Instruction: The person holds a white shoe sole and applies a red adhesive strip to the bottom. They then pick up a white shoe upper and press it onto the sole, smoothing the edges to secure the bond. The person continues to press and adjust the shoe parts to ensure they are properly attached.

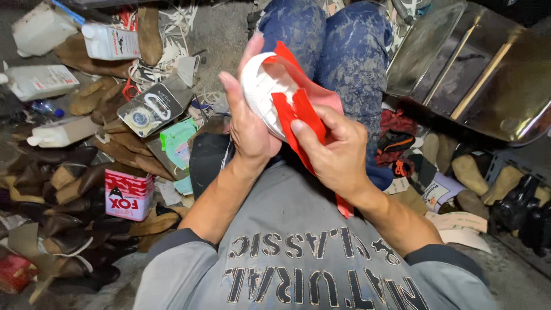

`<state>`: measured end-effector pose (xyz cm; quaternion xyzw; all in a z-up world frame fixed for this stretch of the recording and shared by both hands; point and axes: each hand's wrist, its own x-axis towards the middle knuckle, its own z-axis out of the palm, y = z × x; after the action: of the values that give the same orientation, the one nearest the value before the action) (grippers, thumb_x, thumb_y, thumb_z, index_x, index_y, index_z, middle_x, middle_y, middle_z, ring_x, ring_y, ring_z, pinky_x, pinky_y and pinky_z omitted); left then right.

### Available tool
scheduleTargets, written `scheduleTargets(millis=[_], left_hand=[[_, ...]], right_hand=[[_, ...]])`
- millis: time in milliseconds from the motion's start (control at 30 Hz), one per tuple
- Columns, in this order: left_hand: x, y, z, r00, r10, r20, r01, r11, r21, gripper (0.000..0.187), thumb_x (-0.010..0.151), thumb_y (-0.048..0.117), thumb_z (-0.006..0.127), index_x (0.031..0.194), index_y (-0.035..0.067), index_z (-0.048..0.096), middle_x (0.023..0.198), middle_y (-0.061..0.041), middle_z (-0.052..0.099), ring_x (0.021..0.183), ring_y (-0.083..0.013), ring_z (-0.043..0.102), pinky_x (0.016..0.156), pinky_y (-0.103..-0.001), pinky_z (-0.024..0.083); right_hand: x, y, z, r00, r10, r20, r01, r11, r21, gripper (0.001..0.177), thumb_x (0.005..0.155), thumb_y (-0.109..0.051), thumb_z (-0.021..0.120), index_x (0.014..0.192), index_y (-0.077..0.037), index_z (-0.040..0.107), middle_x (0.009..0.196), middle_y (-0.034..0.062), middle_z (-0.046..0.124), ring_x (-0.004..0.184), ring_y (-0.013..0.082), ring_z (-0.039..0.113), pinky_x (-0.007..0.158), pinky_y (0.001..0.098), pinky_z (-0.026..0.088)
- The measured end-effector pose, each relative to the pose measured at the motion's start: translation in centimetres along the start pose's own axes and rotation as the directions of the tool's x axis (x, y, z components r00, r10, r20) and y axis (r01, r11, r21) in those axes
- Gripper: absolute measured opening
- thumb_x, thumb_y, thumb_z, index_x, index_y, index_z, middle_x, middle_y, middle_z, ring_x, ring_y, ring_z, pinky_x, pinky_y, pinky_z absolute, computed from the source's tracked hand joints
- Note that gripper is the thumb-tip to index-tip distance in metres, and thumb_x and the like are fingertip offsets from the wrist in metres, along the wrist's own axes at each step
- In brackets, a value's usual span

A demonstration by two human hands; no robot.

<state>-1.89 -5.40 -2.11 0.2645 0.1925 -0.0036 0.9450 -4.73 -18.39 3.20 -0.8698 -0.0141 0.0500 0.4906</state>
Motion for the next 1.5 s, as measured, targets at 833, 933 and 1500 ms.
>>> scheduleTargets(millis=[833,933,1500], left_hand=[[-1.5,1.5,2.4,0.994,-0.054,-0.095,0.075,0.969,0.237,0.078,0.101,0.061,0.035,0.15,0.002,0.05,0.127,-0.015,0.065,0.114,-0.0216,0.063,0.102,-0.027,0.049],[-0.6,1.8,2.3,0.988,-0.141,-0.054,0.145,0.988,0.059,0.075,0.1,0.062,0.043,0.151,0.006,0.049,0.12,-0.013,0.069,0.11,-0.0229,0.066,0.099,-0.032,0.052],[1.6,2.7,3.5,0.899,-0.422,-0.114,0.43,0.901,0.053,0.076,0.095,0.06,0.039,0.144,0.006,0.057,0.133,-0.018,0.067,0.112,-0.0252,0.067,0.097,-0.034,0.055]], right_hand=[[4.0,-1.9,-1.2,0.93,-0.024,0.368,-0.128,0.914,0.385,0.027,0.103,-0.017,0.062,0.126,-0.003,0.067,0.118,0.0004,0.068,0.105,0.0089,0.06,0.099,0.0255,0.048],[4.7,-1.9,-1.9,0.905,0.02,0.425,-0.15,0.95,0.273,0.037,0.091,-0.015,0.076,0.126,-0.004,0.067,0.107,-0.0041,0.065,0.094,0.0041,0.053,0.084,0.021,0.048],[3.9,-1.3,-2.2,0.943,0.014,0.332,-0.074,0.983,0.168,0.021,0.098,-0.02,0.072,0.112,-0.006,0.065,0.093,-0.006,0.054,0.083,0.0065,0.044,0.077,0.023,0.041]])
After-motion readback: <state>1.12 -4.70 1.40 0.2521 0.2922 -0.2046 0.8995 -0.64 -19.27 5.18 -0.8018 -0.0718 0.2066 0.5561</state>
